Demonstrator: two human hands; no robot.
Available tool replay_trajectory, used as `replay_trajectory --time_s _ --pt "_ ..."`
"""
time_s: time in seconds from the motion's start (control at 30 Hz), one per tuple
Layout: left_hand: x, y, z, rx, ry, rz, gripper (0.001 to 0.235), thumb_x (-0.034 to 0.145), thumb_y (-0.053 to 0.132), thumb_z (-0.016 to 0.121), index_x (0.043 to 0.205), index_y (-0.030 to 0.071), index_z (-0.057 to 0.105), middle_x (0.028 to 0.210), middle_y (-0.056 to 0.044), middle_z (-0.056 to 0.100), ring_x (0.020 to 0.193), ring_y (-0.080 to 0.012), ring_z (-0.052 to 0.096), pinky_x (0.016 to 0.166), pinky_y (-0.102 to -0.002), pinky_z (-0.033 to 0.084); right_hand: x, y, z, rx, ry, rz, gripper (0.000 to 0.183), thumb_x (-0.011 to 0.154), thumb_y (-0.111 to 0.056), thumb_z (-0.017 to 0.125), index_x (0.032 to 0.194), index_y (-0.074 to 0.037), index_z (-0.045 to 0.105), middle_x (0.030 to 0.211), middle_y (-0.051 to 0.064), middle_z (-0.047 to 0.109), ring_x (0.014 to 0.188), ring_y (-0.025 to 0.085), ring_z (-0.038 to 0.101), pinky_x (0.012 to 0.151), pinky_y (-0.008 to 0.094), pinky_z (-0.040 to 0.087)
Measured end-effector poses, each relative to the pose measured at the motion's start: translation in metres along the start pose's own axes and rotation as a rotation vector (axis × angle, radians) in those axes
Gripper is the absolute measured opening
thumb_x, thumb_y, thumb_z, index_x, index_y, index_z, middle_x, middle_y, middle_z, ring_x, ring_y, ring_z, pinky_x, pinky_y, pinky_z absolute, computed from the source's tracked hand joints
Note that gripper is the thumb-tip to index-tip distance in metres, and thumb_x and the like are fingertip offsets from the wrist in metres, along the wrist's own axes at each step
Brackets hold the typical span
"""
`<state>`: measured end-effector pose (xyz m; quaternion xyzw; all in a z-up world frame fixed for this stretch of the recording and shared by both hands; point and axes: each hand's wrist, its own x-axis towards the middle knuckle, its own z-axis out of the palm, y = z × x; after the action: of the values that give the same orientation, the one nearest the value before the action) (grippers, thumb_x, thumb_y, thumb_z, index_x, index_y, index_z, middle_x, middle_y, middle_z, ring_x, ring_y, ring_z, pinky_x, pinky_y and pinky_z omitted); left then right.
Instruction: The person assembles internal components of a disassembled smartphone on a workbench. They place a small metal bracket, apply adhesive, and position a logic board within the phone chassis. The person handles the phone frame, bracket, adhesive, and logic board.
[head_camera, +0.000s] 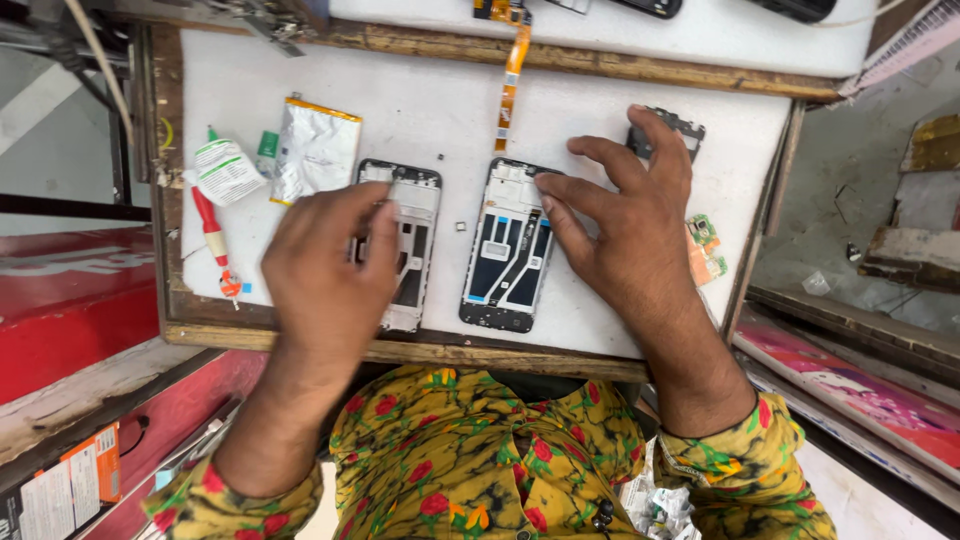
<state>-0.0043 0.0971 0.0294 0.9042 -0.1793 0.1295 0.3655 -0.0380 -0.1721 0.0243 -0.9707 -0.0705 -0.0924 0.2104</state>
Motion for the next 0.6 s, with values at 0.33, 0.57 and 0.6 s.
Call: replay_trajectory --time_s 0.33,0.57,0.6 --pt "-0.023 -0.060 -0.056 0.071 -0.008 -0.190 0.016 0.099 0.006 0.078 0.115 0.007 0.073 0.102 -0.010 0.075 0.085 -0.0260 0.070 0.076 -0.038 0.056 -0.003 -0.001 0.007 0.084 0.022 -0.011 0.016 0.097 -0.014 0.083 0.113 -0.017 0.081 0.134 0.002 0.070 0.151 0.040 0.037 0.128 0.053 0.033" --pt "-0.023 -0.053 -0.067 0.188 -0.215 -0.108 0.011 0.093 0.013 0.079 0.102 0.009 0.075 0.097 -0.007 0.073 0.087 -0.0302 0.070 0.073 -0.041 0.056 0.005 0.016 0.004 0.237 0.309 0.060 0.004 0.106 -0.006 0.080 0.104 -0.009 0.078 0.114 0.006 0.079 0.131 0.023 0.062 0.121 0.046 0.037" --pt "-0.022 -0.050 -0.068 0.211 -0.187 -0.085 0.014 0.092 0.014 0.079 0.104 0.009 0.074 0.099 -0.008 0.073 0.087 -0.0304 0.070 0.073 -0.041 0.056 0.003 0.017 0.002 0.265 0.332 0.072 0.002 0.105 -0.007 0.077 0.105 -0.009 0.077 0.111 0.006 0.077 0.129 0.023 0.060 0.119 0.045 0.038"
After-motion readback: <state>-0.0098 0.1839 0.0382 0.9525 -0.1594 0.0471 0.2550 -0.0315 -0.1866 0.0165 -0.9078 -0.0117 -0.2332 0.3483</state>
